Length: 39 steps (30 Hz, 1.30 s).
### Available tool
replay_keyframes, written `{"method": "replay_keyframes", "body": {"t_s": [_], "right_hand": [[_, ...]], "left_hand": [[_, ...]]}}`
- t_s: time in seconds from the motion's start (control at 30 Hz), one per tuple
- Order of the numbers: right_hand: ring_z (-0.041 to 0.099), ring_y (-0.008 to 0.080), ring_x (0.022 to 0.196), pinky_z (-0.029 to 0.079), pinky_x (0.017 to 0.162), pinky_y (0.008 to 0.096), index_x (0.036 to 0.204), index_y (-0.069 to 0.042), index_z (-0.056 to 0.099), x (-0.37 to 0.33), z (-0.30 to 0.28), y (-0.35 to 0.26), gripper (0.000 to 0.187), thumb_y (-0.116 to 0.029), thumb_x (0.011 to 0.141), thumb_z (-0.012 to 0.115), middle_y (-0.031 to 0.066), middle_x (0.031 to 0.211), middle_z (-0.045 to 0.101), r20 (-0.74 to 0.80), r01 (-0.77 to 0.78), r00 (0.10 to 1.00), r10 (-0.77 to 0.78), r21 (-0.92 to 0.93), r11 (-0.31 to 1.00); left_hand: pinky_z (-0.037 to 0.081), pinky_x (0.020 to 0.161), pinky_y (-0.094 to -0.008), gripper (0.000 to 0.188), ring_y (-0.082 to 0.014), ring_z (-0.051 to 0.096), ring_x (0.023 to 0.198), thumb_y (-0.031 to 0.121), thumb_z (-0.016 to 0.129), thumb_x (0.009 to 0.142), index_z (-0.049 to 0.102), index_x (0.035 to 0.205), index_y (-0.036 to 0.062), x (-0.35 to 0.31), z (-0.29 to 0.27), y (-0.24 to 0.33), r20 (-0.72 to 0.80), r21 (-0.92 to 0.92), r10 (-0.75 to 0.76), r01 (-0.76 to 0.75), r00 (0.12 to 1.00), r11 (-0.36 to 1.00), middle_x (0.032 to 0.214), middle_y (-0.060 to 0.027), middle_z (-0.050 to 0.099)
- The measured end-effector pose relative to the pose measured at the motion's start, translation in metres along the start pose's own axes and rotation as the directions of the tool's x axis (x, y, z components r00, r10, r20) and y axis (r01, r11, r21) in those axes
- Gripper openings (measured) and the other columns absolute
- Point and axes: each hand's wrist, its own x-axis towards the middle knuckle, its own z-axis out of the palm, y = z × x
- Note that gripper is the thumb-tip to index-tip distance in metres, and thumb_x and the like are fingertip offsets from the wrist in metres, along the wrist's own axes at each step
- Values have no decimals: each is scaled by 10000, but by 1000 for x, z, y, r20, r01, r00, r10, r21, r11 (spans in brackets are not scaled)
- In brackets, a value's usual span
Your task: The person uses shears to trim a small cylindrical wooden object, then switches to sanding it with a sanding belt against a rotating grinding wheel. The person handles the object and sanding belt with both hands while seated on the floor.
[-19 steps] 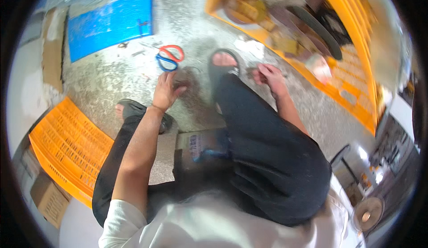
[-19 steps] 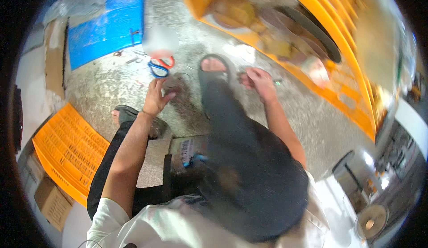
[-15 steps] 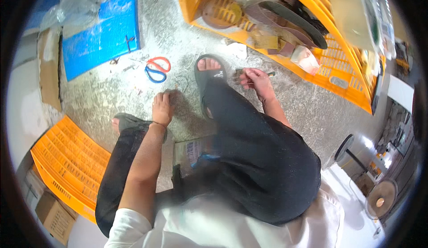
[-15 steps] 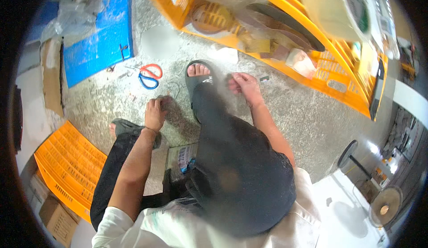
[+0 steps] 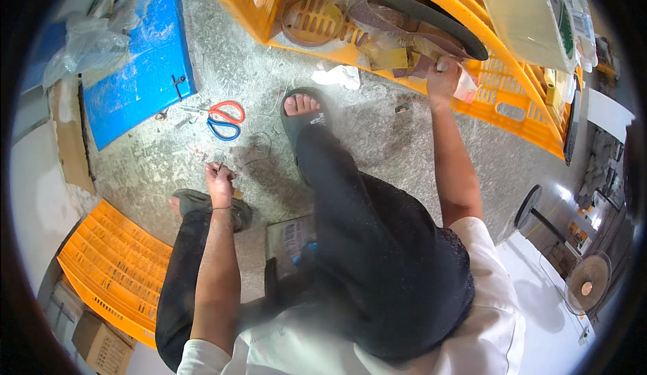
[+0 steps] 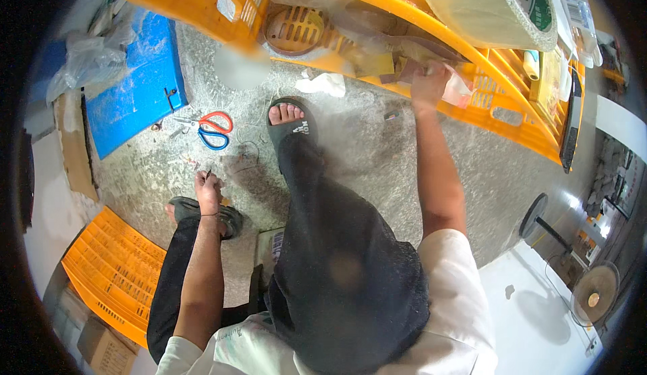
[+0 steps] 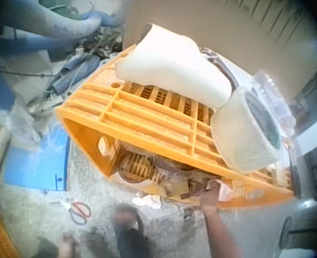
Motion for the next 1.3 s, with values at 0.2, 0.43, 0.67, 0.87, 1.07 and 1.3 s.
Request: {"method": "replay_keyframes", "body": {"t_s": [0.2, 0.43, 0.67, 0.87, 1.07, 1.3], "right_hand": [[509, 402, 1246, 419, 1050, 465, 1249, -35, 596, 16, -16, -20, 460, -84, 795, 654, 217, 1320, 571, 187, 72, 980, -72, 7, 997], [673, 362, 949, 526, 869, 419, 1101, -52, 686, 13, 5, -17, 274, -153, 848, 655, 170, 1012, 711, 253, -92, 967, 38, 204, 975], [702, 322, 853, 539, 772, 404, 1067, -90, 712, -17, 17, -56, 281, -279, 860, 693, 134, 954, 729, 482, -63, 876, -18, 152, 986], [692, 223, 785, 523, 684, 362, 1059, -16, 687, -12, 16, -101, 502, -492, 902, 672, 105, 950, 735, 589, -521, 788, 180, 482, 704], [612, 178, 797, 445, 669, 274, 1095, 48, 627, 31, 6, -91, 709, -639, 929, 565, 145, 1056, 706, 803, -846, 532, 267, 517, 131], [612, 214, 830, 466, 707, 299, 1049, 47, 642, 47, 29, -55, 435, -376, 943, 646, 179, 1084, 701, 779, -825, 561, 280, 553, 116]], "left_hand": [[380, 515, -289, 110, -120, 433, 575, 52, 557, 934, 463, 917, 107, -11, 11, 10, 196, -127, 1, 24, 981, 992, 737, -3, 463], [375, 547, -264, 93, -108, 446, 565, 160, 557, 1004, 501, 988, 87, -13, 17, 12, 273, -260, -54, 127, 961, 957, 701, -1, 489], [422, 502, -232, 283, -98, 523, 589, 9, 608, 939, 512, 1204, 26, -9, 18, 2, 268, -176, -9, 58, 963, 983, 774, -23, 605], [489, 567, -247, 454, -117, 592, 653, -18, 631, 913, 466, 1336, -11, -10, 17, 4, 287, -81, -75, 103, 955, 991, 865, -47, 669], [502, 681, -254, 297, -116, 625, 734, 0, 638, 899, 618, 1194, -22, -11, 25, 2, 249, -69, -102, 123, 963, 990, 917, -48, 701], [431, 469, -262, 105, -117, 516, 517, 118, 607, 950, 630, 923, 18, -14, 21, 5, 260, 62, -164, 153, 952, 986, 698, -13, 588]]}}
